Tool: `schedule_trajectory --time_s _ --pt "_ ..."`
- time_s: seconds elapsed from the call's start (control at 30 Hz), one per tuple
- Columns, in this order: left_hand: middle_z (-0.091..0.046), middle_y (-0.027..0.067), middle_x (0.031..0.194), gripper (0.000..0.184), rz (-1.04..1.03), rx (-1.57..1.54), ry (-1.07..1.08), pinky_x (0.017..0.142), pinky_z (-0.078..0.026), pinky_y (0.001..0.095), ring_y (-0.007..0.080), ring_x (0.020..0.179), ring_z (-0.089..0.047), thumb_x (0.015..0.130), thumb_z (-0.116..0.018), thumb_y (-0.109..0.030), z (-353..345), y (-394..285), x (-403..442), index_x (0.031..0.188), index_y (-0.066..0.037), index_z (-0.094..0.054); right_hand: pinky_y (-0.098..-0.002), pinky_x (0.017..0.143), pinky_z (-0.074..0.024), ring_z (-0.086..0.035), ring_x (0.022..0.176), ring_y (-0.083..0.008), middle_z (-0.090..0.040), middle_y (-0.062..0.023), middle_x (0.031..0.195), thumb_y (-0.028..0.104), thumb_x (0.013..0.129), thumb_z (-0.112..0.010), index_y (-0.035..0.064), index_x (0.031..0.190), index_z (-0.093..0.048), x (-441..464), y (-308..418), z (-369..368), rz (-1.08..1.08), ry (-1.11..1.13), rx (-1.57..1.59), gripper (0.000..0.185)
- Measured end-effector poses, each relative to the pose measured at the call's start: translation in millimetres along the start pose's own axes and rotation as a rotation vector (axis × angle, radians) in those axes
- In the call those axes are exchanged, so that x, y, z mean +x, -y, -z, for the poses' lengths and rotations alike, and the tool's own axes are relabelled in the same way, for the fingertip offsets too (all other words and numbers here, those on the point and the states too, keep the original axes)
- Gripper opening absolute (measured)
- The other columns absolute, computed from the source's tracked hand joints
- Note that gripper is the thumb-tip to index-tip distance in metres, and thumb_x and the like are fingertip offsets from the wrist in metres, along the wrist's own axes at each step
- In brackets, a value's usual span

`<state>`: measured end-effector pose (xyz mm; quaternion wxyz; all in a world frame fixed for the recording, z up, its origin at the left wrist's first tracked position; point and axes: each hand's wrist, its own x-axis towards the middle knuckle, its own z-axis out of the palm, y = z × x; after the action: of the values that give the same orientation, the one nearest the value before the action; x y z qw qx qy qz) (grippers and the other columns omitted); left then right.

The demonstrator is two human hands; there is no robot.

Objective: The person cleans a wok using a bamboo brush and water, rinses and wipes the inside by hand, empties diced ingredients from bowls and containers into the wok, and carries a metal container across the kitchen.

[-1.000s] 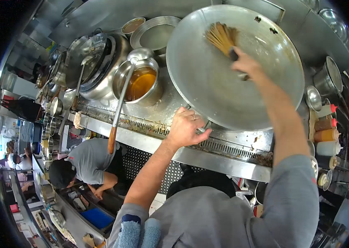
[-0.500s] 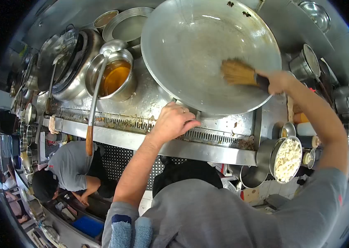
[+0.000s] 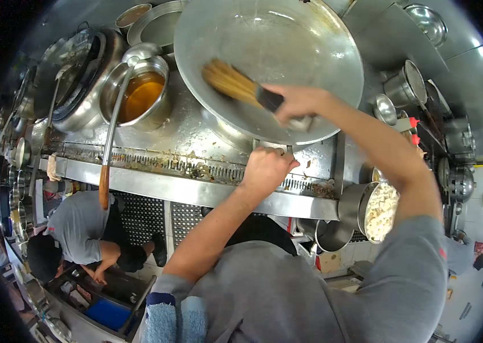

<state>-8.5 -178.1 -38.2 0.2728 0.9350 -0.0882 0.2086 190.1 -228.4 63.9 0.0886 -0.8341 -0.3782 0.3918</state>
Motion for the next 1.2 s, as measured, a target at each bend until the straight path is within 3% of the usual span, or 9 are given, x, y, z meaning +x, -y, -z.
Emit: schedule_trajectory --time_s 0.13,0.33,0.4,0.53,0.83,1.0,1.1,1.17,1.2 --pt "-0.065 0.0047 0.066 0.027 -0.009 -0.055 -0.035 0.063 -0.049 0.0378 0.0231 0.064 -0.065 0.086 -0.068 -0.035 -7 0 -1 0.074 -0.011 -0.065 -0.0373 0.091 -0.0500 -0.065 0.106 -0.0314 -0.065 -0.0197 0.120 0.014 0.058 -0.076 0.0215 0.154 -0.032 -100 -47 20 -0.055 0.147 -0.249 0.106" --pt "-0.068 0.0065 0.071 0.025 0.029 -0.060 0.045 0.072 -0.050 0.0376 0.0220 0.073 -0.069 0.088 -0.064 -0.032 2 -4 1 0.075 -0.011 -0.068 -0.0439 0.075 -0.0554 -0.069 0.089 -0.0382 -0.069 -0.0231 0.101 0.008 0.064 -0.064 0.0241 0.155 -0.028 -24 -136 74 -0.394 -0.378 -0.677 0.099" --pt "-0.068 0.0067 0.072 0.024 0.035 -0.070 0.027 0.072 -0.050 0.0380 0.0226 0.072 -0.068 0.087 -0.065 -0.032 -5 -4 2 0.075 -0.011 -0.067 -0.0421 0.059 -0.0561 -0.068 0.078 -0.0331 -0.069 -0.0199 0.088 0.011 0.066 -0.064 0.0231 0.156 -0.026 5 -67 66 -0.447 -0.458 -0.084 0.098" --pt "-0.066 0.0067 0.071 0.025 0.009 -0.078 -0.019 0.070 -0.049 0.0382 0.0242 0.071 -0.066 0.088 -0.066 -0.032 -15 -4 -1 0.076 -0.010 -0.065 -0.0380 0.048 -0.0532 -0.062 0.067 -0.0226 -0.066 -0.0144 0.093 0.016 0.065 -0.070 0.0207 0.157 -0.023 39 -1 29 -0.247 -0.373 0.176 0.103" --pt "-0.066 0.0068 0.070 0.029 0.029 -0.042 0.026 0.070 -0.050 0.0391 0.0248 0.069 -0.066 0.089 -0.064 -0.037 -13 -4 0 0.078 -0.010 -0.066 -0.0392 0.087 -0.0512 -0.065 0.102 -0.0304 -0.066 -0.0206 0.112 0.019 0.057 -0.079 0.0231 0.156 -0.027 -113 -13 9 -0.182 0.177 -0.304 0.112" --pt "-0.065 0.0063 0.069 0.028 0.020 -0.013 0.018 0.071 -0.049 0.0390 0.0243 0.069 -0.066 0.089 -0.065 -0.036 -1 -3 -2 0.077 -0.010 -0.066 -0.0437 0.086 -0.0527 -0.067 0.103 -0.0367 -0.067 -0.0246 0.115 0.011 0.062 -0.073 0.0274 0.155 -0.029 -124 -58 76 -0.684 0.083 -0.691 0.104" --pt "-0.065 0.0062 0.069 0.027 0.006 -0.042 -0.003 0.071 -0.049 0.0390 0.0243 0.069 -0.066 0.089 -0.065 -0.034 -1 2 -1 0.077 -0.010 -0.066 -0.0467 0.083 -0.0541 -0.067 0.099 -0.0395 -0.067 -0.0222 0.113 0.007 0.073 -0.066 0.0279 0.149 -0.035 -35 -123 106 -0.524 -0.330 -0.889 0.085" --pt "-0.065 0.0068 0.069 0.025 0.009 -0.075 0.008 0.071 -0.049 0.0394 0.0248 0.069 -0.065 0.089 -0.066 -0.032 -2 0 -2 0.077 -0.010 -0.066 -0.0481 0.077 -0.0564 -0.068 0.093 -0.0386 -0.068 -0.0234 0.107 0.007 0.072 -0.070 0.0291 0.152 -0.031 44 -150 84 -0.346 -0.671 -0.626 0.092" --pt "-0.065 0.0068 0.070 0.025 0.016 -0.058 0.004 0.071 -0.049 0.0394 0.0248 0.070 -0.066 0.089 -0.066 -0.032 -3 0 0 0.078 -0.010 -0.066 -0.0474 0.066 -0.0590 -0.068 0.091 -0.0356 -0.066 -0.0226 0.112 0.009 0.071 -0.068 0.0294 0.153 -0.028 42 -79 62 -0.434 -0.569 -0.179 0.093"
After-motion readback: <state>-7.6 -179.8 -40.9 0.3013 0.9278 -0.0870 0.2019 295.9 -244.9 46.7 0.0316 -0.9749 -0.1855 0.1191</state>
